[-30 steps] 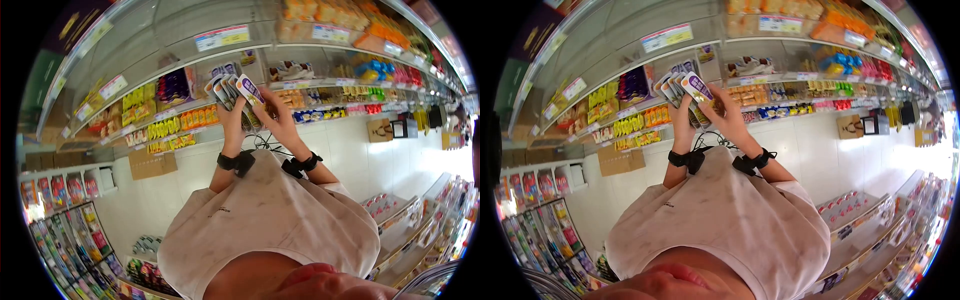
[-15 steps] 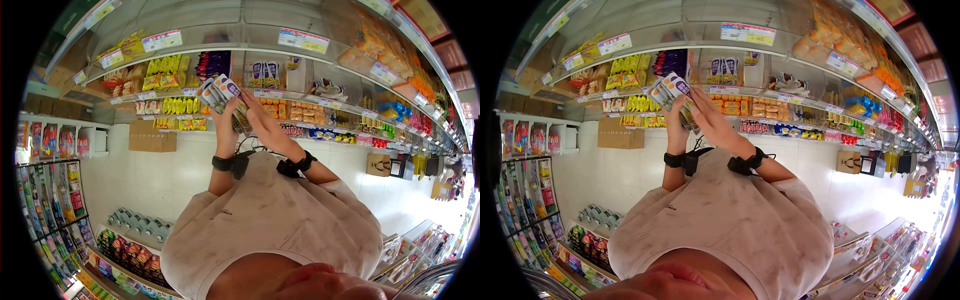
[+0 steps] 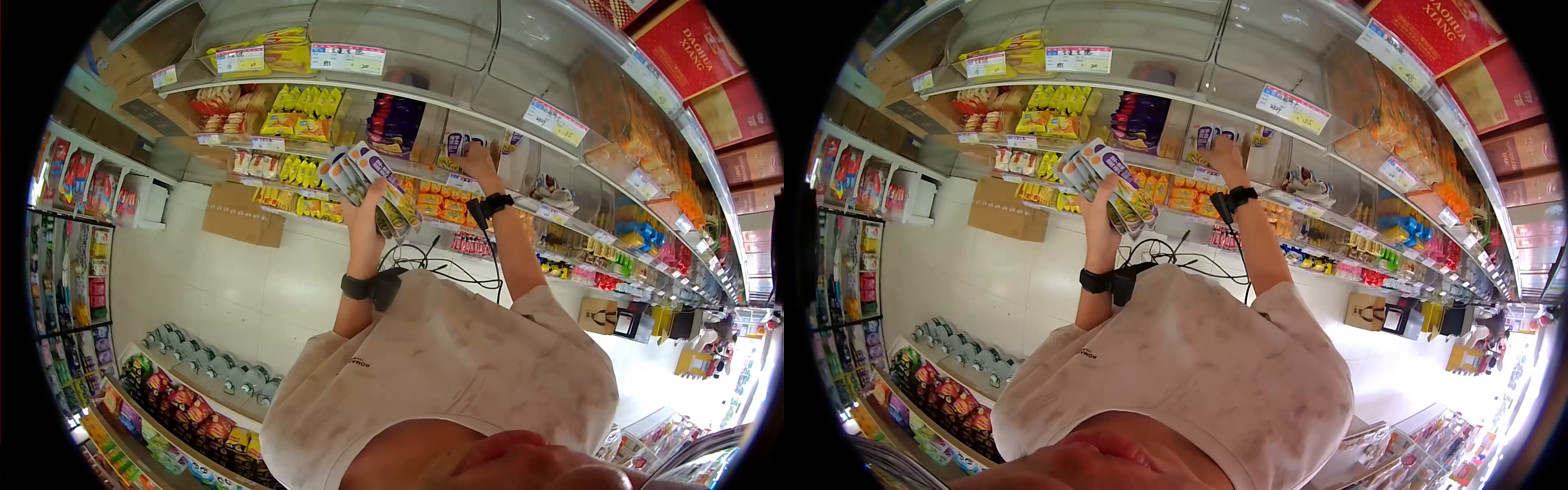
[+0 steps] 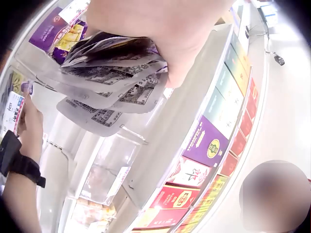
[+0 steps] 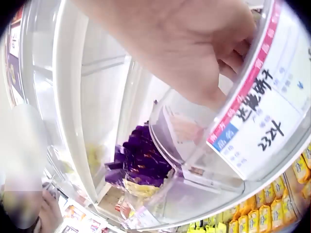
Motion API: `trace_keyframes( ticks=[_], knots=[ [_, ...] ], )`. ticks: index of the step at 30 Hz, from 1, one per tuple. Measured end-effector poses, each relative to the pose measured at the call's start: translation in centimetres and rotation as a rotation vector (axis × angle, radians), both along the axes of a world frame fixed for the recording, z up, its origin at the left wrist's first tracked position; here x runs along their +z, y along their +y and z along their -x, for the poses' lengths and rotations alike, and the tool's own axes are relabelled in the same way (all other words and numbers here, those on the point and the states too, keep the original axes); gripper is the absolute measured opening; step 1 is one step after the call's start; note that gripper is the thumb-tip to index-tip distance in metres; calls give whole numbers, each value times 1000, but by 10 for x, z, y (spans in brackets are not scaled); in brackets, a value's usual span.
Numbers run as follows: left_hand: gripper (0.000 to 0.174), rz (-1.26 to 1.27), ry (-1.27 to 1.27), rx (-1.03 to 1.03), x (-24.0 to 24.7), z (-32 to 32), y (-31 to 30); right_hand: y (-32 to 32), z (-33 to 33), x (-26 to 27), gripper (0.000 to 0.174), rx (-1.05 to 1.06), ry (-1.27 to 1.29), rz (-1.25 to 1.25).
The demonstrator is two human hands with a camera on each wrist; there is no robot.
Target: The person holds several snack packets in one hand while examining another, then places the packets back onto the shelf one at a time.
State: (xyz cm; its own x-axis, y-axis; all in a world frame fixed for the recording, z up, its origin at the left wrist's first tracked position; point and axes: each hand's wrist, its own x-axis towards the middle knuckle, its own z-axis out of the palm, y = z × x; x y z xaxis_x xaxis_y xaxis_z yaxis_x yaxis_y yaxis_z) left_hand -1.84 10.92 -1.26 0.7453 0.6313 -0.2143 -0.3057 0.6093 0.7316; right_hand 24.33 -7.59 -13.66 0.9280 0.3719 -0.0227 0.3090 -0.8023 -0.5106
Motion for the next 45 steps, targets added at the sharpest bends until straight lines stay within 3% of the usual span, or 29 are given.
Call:
trace_keyframes(
  ticks=[4, 10, 14, 15, 18, 19, 23, 26, 34, 38, 43, 45],
  knots=[
    [48, 11, 3, -49, -9, -5, 2, 11, 5, 5, 38, -17, -48, 36],
    [46, -28, -12, -112, -2, -15, -17, -9, 16, 29, 18, -121, -77, -220],
    [43, -9, -18, -207, -2, -25, -40, -50, 22, 26, 16, -148, -222, -675],
    [42, -19, -21, -225, 5, -25, -49, -62, 21, 17, 15, -90, -377, -756],
    [42, -31, -2, -284, 5, -32, -70, -115, 73, 65, 31, -129, 695, -1531],
    [42, -32, 8, -310, 4, -35, -78, -125, 85, 71, 40, -205, 1043, -1904],
    [46, -25, 17, -457, 14, -44, -114, -173, 128, 96, 47, -59, 1610, -2317],
    [52, -22, 77, -499, 14, -55, -143, -194, 158, 125, 41, -36, 1503, -2343],
    [46, -58, 80, -658, 4, -73, -204, -251, 179, 107, 37, 6, 1357, -2420],
    [45, -83, 68, -648, 14, -73, -223, -259, 181, 112, 31, -118, 1225, -2327],
    [45, -104, 68, -632, 17, -74, -229, -233, 186, 146, 32, -648, 898, -2023],
    [49, -90, 52, -671, 8, -75, -224, -213, 194, 151, 33, -508, 532, -1427]
  ],
)
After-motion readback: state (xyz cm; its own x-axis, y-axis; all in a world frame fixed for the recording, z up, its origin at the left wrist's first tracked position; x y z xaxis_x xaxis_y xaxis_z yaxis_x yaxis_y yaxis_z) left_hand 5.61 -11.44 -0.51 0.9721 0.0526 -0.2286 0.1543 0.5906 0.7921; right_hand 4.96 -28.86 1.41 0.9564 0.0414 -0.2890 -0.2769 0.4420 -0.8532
